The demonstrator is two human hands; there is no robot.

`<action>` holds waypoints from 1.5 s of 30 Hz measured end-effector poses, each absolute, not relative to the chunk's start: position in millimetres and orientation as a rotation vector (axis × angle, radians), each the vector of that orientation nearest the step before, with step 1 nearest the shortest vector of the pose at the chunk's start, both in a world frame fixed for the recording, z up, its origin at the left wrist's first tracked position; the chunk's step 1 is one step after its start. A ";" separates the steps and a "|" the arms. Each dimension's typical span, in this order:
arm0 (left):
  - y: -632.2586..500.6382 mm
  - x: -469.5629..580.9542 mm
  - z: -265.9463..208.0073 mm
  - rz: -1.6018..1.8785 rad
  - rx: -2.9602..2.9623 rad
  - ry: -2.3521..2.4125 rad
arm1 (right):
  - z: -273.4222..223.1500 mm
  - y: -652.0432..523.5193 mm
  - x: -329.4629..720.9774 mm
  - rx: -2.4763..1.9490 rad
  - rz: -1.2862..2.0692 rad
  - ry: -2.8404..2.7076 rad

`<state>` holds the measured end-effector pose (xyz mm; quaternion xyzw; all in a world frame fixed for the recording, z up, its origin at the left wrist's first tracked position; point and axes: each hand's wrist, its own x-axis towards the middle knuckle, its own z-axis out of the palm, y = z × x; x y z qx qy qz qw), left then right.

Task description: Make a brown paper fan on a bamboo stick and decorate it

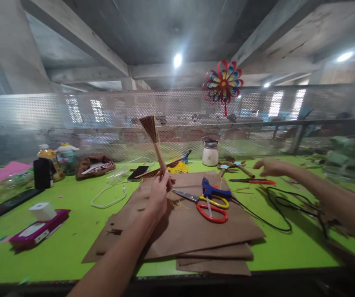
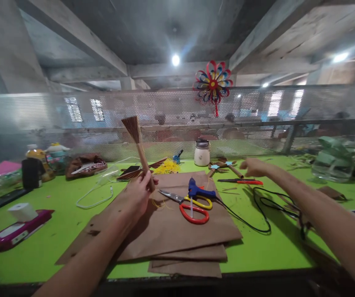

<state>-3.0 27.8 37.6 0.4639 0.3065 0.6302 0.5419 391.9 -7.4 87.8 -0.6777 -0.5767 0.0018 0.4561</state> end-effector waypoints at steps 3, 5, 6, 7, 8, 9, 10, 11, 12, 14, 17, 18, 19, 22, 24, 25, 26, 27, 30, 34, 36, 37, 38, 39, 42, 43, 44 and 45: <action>13.2 -2.3 50.1 1.522 1.114 0.729 | 117.9 -18.1 382.1 -1.727 -0.187 -1.482; 7.2 -1.6 54.3 1.549 1.161 0.718 | 137.2 -26.1 360.7 -1.683 -0.307 -1.503; 6.1 -1.3 54.7 1.556 1.182 0.711 | 144.0 -29.5 345.8 -1.631 -0.380 -1.504; 6.3 -1.1 54.2 1.562 1.199 0.705 | 148.4 -32.1 329.2 -1.532 -0.500 -1.499; 7.5 -1.2 52.9 1.568 1.210 0.694 | 150.2 -33.5 312.0 -1.446 -0.531 -1.543; 9.5 -1.5 51.2 1.575 1.218 0.676 | 149.6 -33.3 295.7 -1.371 -0.517 -1.582; 12.1 -2.3 49.5 1.581 1.225 0.656 | 147.1 -31.5 281.5 -1.318 -0.469 -1.628; 14.9 -3.3 47.8 1.589 1.230 0.637 | 143.1 -28.0 270.4 -1.286 -0.395 -1.695; 17.9 -4.5 46.4 1.590 1.232 0.619 | 138.3 -23.2 262.9 -1.264 -0.327 -1.745; 23.3 -7.3 44.6 1.555 1.206 0.580 | 128.9 -12.5 257.7 -1.242 -0.236 -1.808; 27.9 -10.8 44.7 1.477 1.119 0.525 | 121.1 -8.2 261.5 -1.290 -0.442 -1.782; 28.1 -11.6 45.5 1.456 1.102 0.506 | 121.1 -12.8 261.7 -1.298 -0.557 -1.748; 27.8 -12.2 46.6 1.444 1.095 0.487 | 122.3 -20.4 260.2 -1.289 -0.649 -1.710; 24.7 -13.4 51.6 1.423 1.095 0.423 | 131.0 -50.2 246.9 -1.197 -0.707 -1.528; 22.4 -14.0 55.7 1.419 1.093 0.388 | 136.5 -62.0 236.8 -1.138 -0.632 -1.492; 21.4 -14.3 57.9 1.421 1.094 0.378 | 137.4 -62.6 233.5 -1.100 -0.586 -1.478; 20.5 -14.7 60.1 1.422 1.097 0.372 | 136.5 -59.8 231.8 -1.077 -0.520 -1.497; 19.5 -15.0 62.3 1.422 1.099 0.369 | 133.5 -54.3 231.4 -1.072 -0.439 -1.536; 16.5 -15.6 68.7 1.405 1.099 0.380 | 115.5 -33.3 232.7 -1.142 -0.153 -1.721; 15.0 -16.6 74.1 1.329 1.108 0.464 | 89.6 -25.6 221.3 -1.262 0.271 -1.813; 15.3 -17.4 75.6 1.273 1.143 0.512 | 82.6 -29.0 210.5 -1.254 0.342 -1.901; 15.0 -17.8 76.5 1.249 1.162 0.526 | 80.3 -30.3 205.2 -1.235 0.339 -1.936; 14.3 -18.1 77.7 1.230 1.178 0.529 | 78.6 -30.7 200.6 -1.221 0.322 -1.960; 12.8 -18.5 79.2 1.215 1.189 0.526 | 77.0 -30.1 196.6 -1.218 0.305 -1.961; 4.2 -19.3 85.4 1.204 1.210 0.515 | 72.4 -25.0 187.0 -1.251 0.433 -1.918; 0.3 -19.6 87.5 1.216 1.216 0.519 | 70.7 -23.7 183.4 -1.236 0.556 -1.910; -3.7 -20.0 89.1 1.232 1.222 0.525 | 68.8 -23.2 179.0 -1.194 0.697 -1.904; -7.6 -20.4 90.1 1.250 1.228 0.531 | 66.7 -23.5 173.6 -1.124 0.838 -1.902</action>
